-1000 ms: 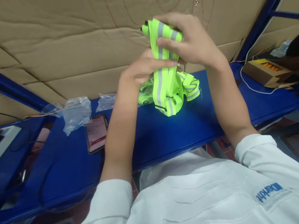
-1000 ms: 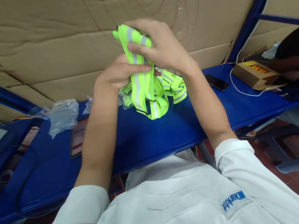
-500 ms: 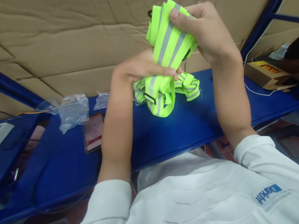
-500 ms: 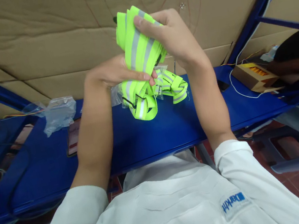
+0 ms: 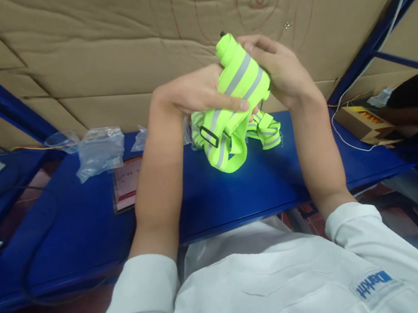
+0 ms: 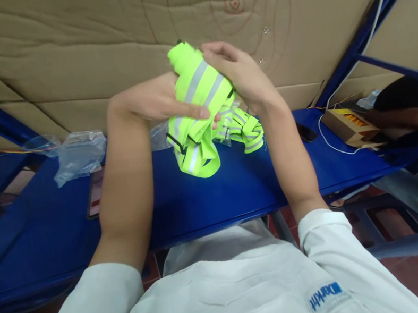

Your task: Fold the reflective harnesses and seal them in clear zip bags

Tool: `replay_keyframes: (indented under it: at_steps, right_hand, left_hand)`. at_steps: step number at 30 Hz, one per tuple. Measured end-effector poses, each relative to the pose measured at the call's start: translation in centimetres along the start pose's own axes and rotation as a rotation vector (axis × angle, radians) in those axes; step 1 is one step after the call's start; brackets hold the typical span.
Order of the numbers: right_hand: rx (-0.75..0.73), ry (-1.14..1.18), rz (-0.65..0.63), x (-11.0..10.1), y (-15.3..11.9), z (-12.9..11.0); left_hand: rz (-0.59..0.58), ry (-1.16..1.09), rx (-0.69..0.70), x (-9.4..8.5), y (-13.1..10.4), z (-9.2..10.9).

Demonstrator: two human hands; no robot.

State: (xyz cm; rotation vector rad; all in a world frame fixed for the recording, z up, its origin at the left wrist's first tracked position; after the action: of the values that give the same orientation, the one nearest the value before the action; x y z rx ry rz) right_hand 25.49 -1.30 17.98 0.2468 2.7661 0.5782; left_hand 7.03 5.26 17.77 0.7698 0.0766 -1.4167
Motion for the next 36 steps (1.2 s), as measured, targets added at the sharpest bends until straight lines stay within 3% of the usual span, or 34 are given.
replay_keyframes:
  at_steps: [3, 9, 15, 18, 24, 29, 36]
  right_hand:
    - [-0.18, -0.195, 0.149, -0.2, -0.6, -0.6]
    - [-0.292, -0.54, -0.092, 0.2, -2.2, -1.9]
    - [-0.248, -0.677, -0.043, 1.2, -1.5, -1.0]
    - [-0.256, -0.713, 0.01, 0.8, -0.9, -0.4]
    - [-0.277, -0.717, 0.112, -0.7, 0.1, 0.7]
    - [-0.243, -0.654, 0.198, -1.5, 0.6, 1.2]
    - [-0.114, -0.582, 0.176, -2.0, 0.8, 3.8]
  left_hand:
    - [0.067, 0.069, 0.009, -0.3, 0.2, -0.9]
    - [0.177, 0.105, 0.05, -0.9, 0.5, -2.4]
    - [0.293, -0.078, -0.029, -0.9, 0.3, -4.5]
    - [0.354, -0.202, -0.047, -0.3, 0.9, -5.6]
    - [0.321, -0.373, -0.125, 0.2, 2.1, -7.8]
    - [0.352, -0.376, -0.122, 0.7, 2.4, -7.7]
    - [0.402, -0.378, -0.232, 2.0, 2.2, -7.9]
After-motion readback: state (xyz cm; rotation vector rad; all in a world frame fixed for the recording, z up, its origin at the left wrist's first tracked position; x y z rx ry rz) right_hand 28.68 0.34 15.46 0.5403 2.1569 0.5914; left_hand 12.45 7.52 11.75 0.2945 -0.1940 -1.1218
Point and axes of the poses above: each hand's wrist, its own y-axis towards the middle knuckle, its own x-axis out of the palm, z = x × y, the point moved 1 cm from there along y, towards the middle knuckle, and after that the axes turned 9 degrees about x, right-handed, at the moved point
